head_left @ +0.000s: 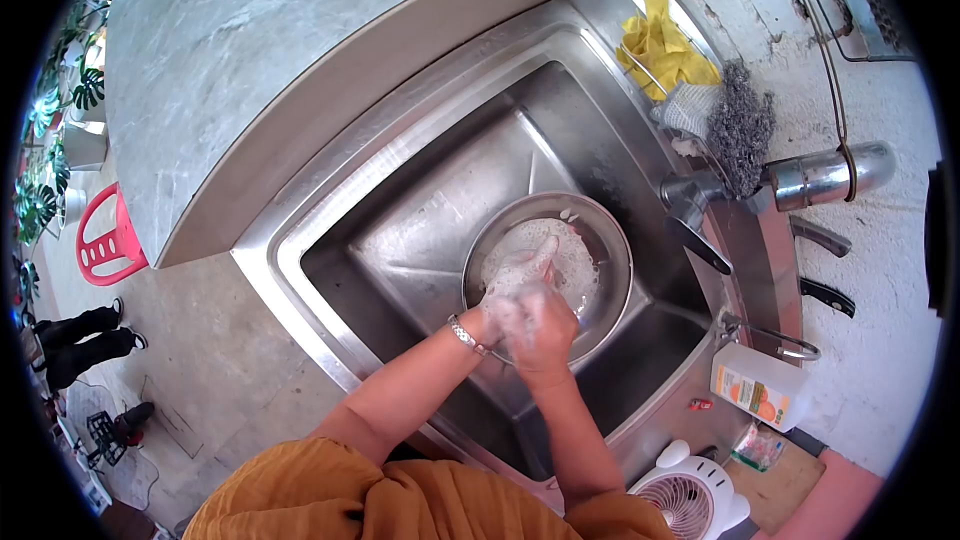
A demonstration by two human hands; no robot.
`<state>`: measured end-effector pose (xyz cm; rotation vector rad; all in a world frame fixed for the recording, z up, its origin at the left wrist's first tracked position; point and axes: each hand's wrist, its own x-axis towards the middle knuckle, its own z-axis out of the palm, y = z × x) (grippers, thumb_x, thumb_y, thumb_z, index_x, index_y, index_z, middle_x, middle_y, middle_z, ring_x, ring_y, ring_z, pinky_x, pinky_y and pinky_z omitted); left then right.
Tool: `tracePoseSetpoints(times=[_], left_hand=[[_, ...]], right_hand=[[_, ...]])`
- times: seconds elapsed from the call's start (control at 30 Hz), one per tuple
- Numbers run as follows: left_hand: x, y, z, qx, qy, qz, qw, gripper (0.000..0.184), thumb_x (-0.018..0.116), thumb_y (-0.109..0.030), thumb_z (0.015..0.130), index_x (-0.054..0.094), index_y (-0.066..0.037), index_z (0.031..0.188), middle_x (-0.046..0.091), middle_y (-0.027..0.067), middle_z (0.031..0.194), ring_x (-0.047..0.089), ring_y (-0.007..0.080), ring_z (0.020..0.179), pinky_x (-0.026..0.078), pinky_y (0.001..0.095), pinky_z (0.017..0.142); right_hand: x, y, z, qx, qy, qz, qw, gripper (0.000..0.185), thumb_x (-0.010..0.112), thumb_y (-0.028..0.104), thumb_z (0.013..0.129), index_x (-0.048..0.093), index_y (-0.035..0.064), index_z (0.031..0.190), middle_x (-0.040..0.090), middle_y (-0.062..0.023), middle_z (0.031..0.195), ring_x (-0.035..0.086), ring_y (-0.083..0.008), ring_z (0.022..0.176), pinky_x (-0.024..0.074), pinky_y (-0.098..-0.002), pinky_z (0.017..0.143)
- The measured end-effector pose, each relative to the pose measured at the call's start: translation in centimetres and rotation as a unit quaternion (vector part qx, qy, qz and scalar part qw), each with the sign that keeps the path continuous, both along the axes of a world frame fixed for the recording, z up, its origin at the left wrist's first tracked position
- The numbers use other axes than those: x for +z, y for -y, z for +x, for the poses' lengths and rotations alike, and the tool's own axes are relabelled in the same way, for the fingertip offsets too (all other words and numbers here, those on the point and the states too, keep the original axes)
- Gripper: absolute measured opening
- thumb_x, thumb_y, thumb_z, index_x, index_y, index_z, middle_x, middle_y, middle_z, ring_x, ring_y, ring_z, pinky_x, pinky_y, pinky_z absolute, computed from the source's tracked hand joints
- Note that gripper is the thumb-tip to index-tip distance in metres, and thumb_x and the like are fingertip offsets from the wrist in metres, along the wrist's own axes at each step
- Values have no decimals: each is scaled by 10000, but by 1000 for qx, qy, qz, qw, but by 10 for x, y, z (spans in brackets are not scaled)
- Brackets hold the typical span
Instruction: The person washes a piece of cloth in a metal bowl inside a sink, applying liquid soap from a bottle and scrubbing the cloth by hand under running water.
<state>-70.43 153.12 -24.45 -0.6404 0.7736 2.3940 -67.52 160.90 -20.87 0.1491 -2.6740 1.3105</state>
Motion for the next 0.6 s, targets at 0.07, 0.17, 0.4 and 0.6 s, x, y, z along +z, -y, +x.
tracePoseSetpoints(times=[0.07, 0.17, 0.4, 0.6], left_hand=[[-28, 0, 2, -108, 11, -80, 991, 303, 520, -354, 890, 588, -62, 933, 577, -1, 820, 513, 71, 730, 429, 232, 599], [-4, -22, 15, 31, 33, -123, 991, 365, 510, -369, 892, 566, -35, 1030, 588, 28, 926, 535, 94, 781, 442, 232, 620], [-17, 6, 3, -97, -148, -226, 958, 327, 485, -306, 909, 528, -32, 1083, 576, 38, 992, 543, 108, 849, 460, 248, 720], [-8, -25, 22, 52, 30, 3, 998, 234, 510, -204, 897, 529, -54, 1076, 567, 36, 989, 532, 86, 857, 457, 230, 701]], right_hand=[[5, 12, 4, 139, -97, 75, 983, 112, 610, 105, 750, 559, 5, 747, 583, -161, 724, 572, -330, 642, 462, -366, 600], [-29, -20, -33, -6, 6, 14, 1000, 84, 613, 67, 729, 556, 14, 698, 572, -147, 670, 568, -333, 621, 456, -378, 586], [-14, 6, 0, -35, 4, 32, 999, 86, 611, 54, 716, 551, -8, 718, 543, -153, 642, 557, -343, 611, 448, -388, 567], [-36, -28, -28, -47, 55, -47, 996, 97, 624, 66, 712, 554, 0, 728, 533, -159, 659, 545, -340, 602, 447, -387, 576]])
